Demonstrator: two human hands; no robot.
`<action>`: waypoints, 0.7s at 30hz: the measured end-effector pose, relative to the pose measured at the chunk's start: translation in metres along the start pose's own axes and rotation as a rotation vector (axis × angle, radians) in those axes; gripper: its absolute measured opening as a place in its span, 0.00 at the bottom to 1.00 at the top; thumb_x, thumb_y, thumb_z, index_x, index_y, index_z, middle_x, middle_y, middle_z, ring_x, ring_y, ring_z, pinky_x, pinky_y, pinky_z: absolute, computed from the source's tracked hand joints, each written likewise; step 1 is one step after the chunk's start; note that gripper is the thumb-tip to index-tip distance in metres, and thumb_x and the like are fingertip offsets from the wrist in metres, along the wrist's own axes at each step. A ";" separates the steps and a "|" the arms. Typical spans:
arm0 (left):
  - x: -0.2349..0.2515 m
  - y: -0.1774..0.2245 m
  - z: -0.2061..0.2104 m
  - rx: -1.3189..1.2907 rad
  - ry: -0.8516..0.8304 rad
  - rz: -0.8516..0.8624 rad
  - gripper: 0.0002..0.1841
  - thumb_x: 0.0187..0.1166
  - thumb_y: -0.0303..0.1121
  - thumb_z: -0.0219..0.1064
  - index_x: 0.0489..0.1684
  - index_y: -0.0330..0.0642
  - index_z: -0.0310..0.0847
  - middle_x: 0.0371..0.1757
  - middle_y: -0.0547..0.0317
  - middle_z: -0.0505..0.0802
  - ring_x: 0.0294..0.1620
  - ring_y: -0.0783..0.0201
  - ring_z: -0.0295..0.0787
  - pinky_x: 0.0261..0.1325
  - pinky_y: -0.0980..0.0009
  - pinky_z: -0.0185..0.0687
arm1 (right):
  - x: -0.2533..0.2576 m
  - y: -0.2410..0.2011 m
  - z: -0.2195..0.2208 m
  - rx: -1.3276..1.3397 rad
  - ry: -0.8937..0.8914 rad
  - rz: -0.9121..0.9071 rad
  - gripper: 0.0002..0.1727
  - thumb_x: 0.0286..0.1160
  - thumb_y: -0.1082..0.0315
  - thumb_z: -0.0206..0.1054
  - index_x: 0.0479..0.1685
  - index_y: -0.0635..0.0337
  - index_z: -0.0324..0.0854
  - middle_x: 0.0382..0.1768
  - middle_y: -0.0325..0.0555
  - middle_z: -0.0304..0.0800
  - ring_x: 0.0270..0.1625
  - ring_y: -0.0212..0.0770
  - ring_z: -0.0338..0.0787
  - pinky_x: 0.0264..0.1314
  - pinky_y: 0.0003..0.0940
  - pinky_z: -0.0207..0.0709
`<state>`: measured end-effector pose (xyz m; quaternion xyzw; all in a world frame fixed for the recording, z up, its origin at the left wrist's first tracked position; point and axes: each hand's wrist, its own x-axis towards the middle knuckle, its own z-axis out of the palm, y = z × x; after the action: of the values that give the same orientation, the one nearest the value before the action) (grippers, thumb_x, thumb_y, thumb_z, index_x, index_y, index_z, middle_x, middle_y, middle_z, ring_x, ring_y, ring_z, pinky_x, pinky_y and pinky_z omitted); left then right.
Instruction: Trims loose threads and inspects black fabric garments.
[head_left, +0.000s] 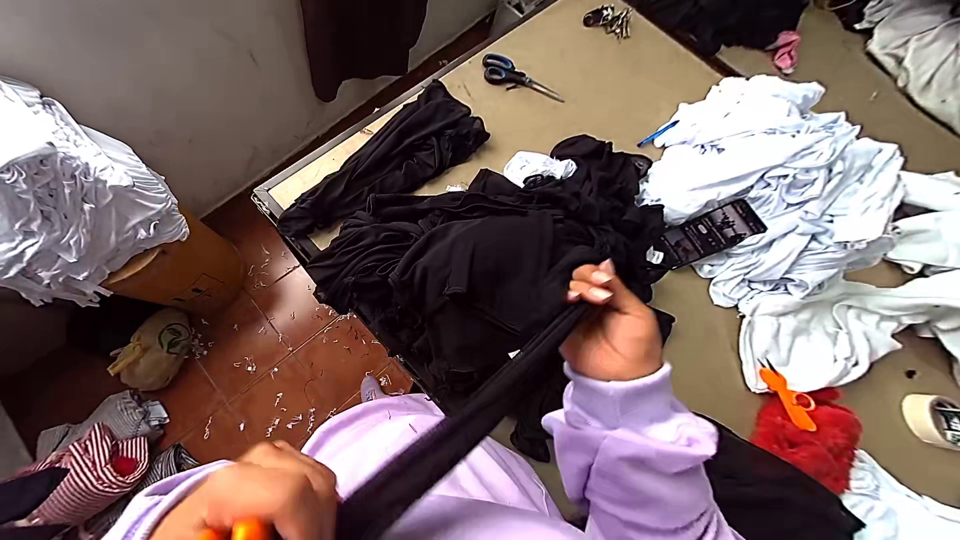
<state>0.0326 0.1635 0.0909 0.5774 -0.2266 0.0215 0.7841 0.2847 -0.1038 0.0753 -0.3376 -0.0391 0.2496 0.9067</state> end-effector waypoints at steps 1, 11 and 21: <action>-0.015 0.002 -0.006 0.054 0.176 -0.017 0.12 0.87 0.46 0.64 0.39 0.50 0.83 0.33 0.70 0.89 0.39 0.77 0.88 0.51 0.76 0.85 | 0.005 -0.010 -0.003 0.074 -0.022 -0.009 0.24 0.95 0.61 0.44 0.34 0.49 0.86 0.27 0.28 0.88 0.34 0.23 0.89 0.45 0.18 0.84; -0.085 -0.024 -0.029 1.006 0.940 -0.495 0.14 0.71 0.45 0.71 0.41 0.43 0.84 0.24 0.74 0.83 0.20 0.86 0.75 0.24 0.85 0.73 | -0.022 0.021 0.020 -0.471 -0.077 -0.009 0.11 0.89 0.64 0.57 0.60 0.46 0.82 0.29 0.29 0.86 0.20 0.22 0.78 0.23 0.15 0.75; -0.053 -0.063 -0.004 1.035 0.506 -0.348 0.09 0.72 0.33 0.67 0.44 0.42 0.90 0.30 0.65 0.92 0.28 0.74 0.86 0.32 0.72 0.85 | -0.055 0.067 0.055 -0.567 -0.530 0.136 0.11 0.89 0.59 0.60 0.52 0.52 0.86 0.28 0.28 0.81 0.28 0.21 0.78 0.31 0.15 0.73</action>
<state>0.0056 0.1585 0.0131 0.8896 0.1049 0.1372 0.4228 0.1949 -0.0542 0.0807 -0.5002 -0.3171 0.3668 0.7174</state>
